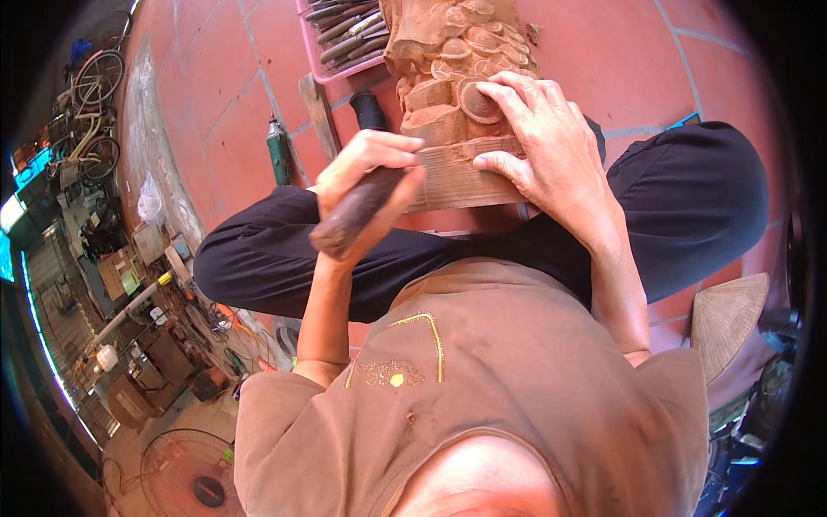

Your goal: The person carves a wooden sculpture using a chisel and mallet. They hold the sculpture with one hand and strike the chisel with the other to shape the wood.

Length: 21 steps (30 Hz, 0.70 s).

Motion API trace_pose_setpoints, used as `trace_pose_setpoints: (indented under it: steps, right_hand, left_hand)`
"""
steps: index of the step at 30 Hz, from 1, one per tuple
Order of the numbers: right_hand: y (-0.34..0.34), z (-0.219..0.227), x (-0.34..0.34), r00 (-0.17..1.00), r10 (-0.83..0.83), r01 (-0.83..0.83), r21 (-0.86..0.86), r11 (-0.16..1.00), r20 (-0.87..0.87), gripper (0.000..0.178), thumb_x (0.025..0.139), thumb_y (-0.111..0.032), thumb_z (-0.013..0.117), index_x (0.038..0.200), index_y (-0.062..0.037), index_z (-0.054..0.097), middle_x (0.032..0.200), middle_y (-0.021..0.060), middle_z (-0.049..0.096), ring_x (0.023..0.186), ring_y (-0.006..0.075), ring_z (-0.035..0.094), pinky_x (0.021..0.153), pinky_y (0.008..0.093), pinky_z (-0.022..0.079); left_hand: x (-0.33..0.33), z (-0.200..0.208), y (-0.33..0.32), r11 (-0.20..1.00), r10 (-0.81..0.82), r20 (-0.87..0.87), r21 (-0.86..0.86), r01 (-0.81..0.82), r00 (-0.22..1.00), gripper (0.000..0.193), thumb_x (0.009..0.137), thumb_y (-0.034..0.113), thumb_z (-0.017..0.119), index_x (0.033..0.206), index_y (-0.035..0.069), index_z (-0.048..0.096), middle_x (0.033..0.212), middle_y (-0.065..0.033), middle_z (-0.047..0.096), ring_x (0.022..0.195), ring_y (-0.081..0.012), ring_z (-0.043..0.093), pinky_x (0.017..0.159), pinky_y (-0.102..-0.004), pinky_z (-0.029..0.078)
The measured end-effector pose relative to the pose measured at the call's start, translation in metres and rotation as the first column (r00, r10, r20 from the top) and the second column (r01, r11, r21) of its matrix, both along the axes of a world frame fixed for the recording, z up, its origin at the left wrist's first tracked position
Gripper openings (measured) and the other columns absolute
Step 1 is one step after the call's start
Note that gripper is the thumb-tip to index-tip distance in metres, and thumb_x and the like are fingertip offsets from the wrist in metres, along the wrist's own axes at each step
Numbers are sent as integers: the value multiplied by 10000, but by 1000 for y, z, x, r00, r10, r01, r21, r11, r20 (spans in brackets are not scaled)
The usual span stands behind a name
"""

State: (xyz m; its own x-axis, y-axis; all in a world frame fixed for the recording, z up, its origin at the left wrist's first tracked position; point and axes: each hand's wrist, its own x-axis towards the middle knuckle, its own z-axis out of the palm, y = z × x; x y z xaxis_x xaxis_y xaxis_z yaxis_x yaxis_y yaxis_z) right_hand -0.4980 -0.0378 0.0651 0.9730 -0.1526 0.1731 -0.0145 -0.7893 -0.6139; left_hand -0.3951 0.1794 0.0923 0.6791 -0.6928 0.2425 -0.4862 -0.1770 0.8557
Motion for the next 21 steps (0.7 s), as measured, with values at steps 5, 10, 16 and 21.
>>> trace_pose_setpoints:
  steps: [5,10,16,21]
  right_hand:
    - [1,2,1,1000,-1,2,14,1000,-17,631,761,-289,811,1305,-96,556,1299,69,566,1220,287,526,952,447,443]
    - [0,0,1,1000,-20,20,38,999,-1,624,747,-280,821,1287,-96,568,1291,65,568,1211,288,529,938,442,446]
    - [4,0,0,999,-25,26,46,999,-37,631,728,-265,832,1276,-92,573,1281,65,572,1207,292,529,936,448,447]
    - [3,2,2,1000,-25,25,47,999,-2,623,729,-258,829,1272,-90,573,1269,68,573,1200,295,529,943,448,446]
  left_hand:
    - [-4,3,-17,982,-166,89,107,156,982,236,726,-105,778,897,4,657,1000,-154,730,916,-222,713,815,-311,564]
    - [9,11,-1,974,-171,71,166,157,983,217,737,-85,790,884,5,658,966,-138,731,878,-217,716,793,-312,568]
    - [13,8,14,991,-28,5,130,27,1000,217,744,-79,770,889,15,640,946,-130,706,866,-249,695,789,-307,548]
    - [2,5,-7,984,-137,-4,110,137,991,243,719,-115,788,888,-8,649,994,-161,714,913,-200,701,826,-315,569]
